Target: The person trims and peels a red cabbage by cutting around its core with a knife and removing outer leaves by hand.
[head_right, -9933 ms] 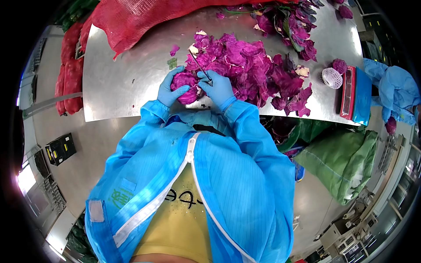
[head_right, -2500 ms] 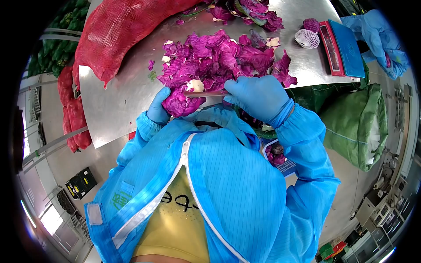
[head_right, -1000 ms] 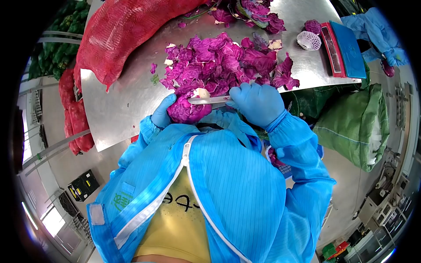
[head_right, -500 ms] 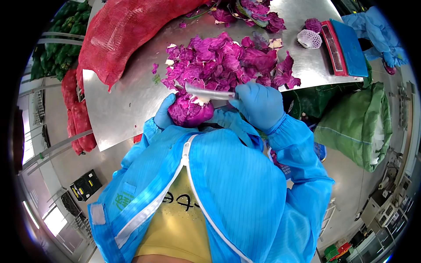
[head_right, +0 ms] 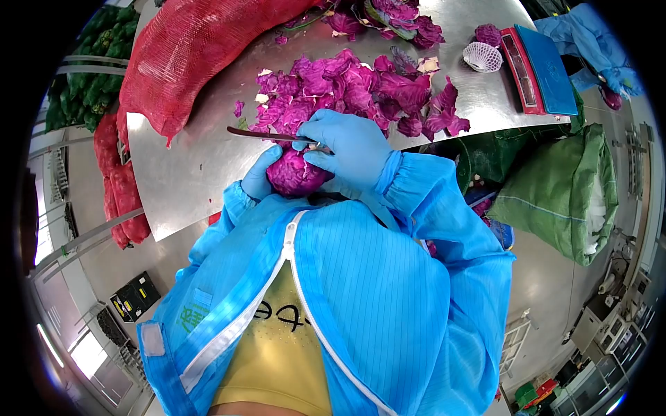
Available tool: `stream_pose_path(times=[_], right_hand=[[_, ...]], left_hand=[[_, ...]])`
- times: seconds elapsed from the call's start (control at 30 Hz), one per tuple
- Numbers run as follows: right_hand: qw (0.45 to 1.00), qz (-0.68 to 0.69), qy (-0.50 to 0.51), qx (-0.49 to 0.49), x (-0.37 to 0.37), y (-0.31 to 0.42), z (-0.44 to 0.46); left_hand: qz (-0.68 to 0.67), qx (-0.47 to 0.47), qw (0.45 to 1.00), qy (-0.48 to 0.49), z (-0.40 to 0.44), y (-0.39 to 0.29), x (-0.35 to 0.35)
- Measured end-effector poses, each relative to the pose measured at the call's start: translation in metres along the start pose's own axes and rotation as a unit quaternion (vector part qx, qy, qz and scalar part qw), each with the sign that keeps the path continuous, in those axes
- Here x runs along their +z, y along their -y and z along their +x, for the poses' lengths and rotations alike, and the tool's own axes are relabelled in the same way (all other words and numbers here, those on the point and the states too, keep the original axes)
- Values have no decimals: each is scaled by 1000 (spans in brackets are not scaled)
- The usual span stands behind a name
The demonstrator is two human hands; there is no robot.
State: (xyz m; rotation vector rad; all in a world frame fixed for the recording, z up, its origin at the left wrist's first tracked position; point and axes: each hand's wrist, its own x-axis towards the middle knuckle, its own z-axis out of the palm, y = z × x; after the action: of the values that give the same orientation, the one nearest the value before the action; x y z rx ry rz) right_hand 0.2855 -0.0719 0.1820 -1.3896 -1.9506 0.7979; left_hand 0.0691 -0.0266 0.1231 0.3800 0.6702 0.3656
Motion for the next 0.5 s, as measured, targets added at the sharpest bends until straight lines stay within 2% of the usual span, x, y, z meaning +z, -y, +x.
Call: stream_pose_path(times=[0.1,0.17,0.2,0.27,0.3,0.4,0.43,0.5], right_hand=[[999,-9,34,-20,-4,-3,5],[998,-11,60,-20,-4,-5,10],[994,-60,79,-53,-4,-6,13],[986,-109,98,-86,-5,-7,18],[977,-146,114,-103,-6,-5,21],[958,-213,134,-140,-5,-6,26],[947,-242,136,-159,-4,-6,27],[947,-237,143,-160,-2,-6,28]], left_hand=[[4,-1,1000,-6,-1,0,0],[-26,-54,998,16,0,0,-3],[-26,-55,998,16,2,1,-4],[63,-35,995,-71,7,3,-6],[94,-5,992,-79,11,6,-12],[65,-46,990,-117,20,8,-23],[105,-13,981,-165,18,13,-23],[121,-16,978,-172,19,10,-19]])
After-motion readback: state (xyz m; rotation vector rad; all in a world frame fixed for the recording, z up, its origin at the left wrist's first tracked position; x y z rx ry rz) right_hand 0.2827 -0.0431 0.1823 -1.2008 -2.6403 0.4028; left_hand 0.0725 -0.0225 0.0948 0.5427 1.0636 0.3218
